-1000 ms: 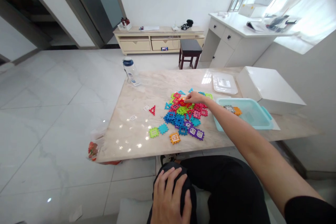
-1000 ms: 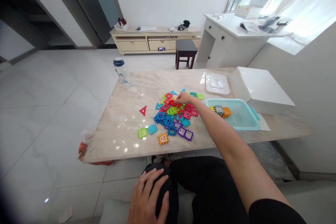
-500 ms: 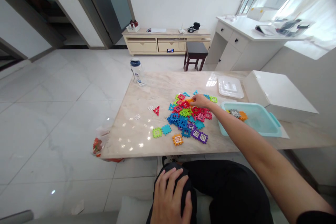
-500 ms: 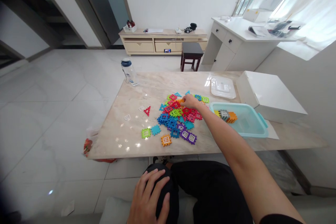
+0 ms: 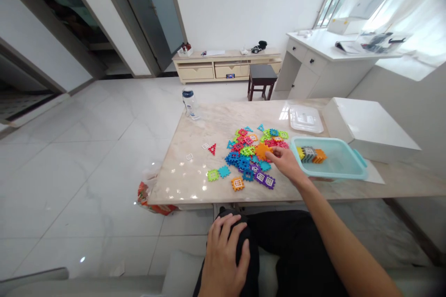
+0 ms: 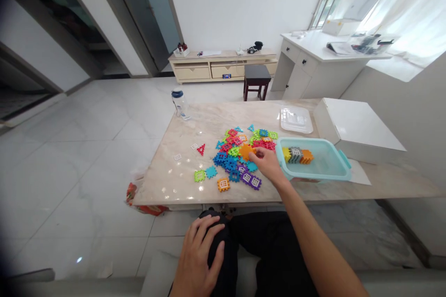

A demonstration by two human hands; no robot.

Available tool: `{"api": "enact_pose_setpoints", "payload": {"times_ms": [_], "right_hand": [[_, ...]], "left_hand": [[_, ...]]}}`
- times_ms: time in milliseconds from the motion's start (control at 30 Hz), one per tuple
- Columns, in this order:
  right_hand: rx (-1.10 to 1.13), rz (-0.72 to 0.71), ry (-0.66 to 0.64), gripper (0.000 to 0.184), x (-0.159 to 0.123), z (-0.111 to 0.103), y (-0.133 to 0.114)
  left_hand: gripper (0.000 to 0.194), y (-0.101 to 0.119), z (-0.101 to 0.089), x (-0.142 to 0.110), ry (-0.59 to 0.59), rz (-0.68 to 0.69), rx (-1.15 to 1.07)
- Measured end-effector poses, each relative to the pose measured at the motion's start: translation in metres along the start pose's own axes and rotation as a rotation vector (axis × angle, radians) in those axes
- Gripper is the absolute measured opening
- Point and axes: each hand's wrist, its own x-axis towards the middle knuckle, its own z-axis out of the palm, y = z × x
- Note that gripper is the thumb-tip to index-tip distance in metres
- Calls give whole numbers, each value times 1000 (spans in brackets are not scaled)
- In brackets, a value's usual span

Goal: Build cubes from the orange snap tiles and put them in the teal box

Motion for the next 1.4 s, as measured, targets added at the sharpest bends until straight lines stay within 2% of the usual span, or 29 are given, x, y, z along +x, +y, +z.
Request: {"api": "enact_pose_setpoints", "payload": {"times_ms": [67,133,233,333,400,467,567,667,767,833,933,1000,1167,1267,1400], "right_hand": [[333,152,-29,45,-39,15,3],[564,275,-79,49,-72,28,6],[613,272,-266,44,-107,39,6],[625,212,-436,40,-123,39,3],[638,183,-463,39,-126,39,2],[637,175,-450,37,-126,41,3],[629,190,-462,38,-126,48,7],[623,205,-483,50,-128,57,10],[644,199,-487,58,-131,67,8],[664,159,-499,58,-132,71,6],[573,79,-459,50,-132,74,6],[487,51,-418,41,-130,72,8],[480,115,-402,31,-125,61,13],[623,184,-425,32,-123,57,13],[825,263,-514,34,-123,56,10]], "left_hand": [[35,0,0,0,-24,-44,-32],[32,0,1,6,-30,-116,-84],[32,2,6,28,-4,-266,-206],[42,7,11,59,-7,-360,-404],[45,10,14,74,-33,-366,-509],[44,12,18,80,-46,-369,-511],[39,10,25,77,-15,-405,-520],[35,5,30,72,59,-442,-521],[32,8,29,71,95,-424,-363],[30,15,27,72,52,-408,-204],[33,27,23,74,-38,-385,-13],[37,32,22,75,-68,-353,21],[41,25,24,76,-97,-207,-168],[52,17,24,77,-125,-130,-316],[49,11,22,80,-93,-72,-384]]}}
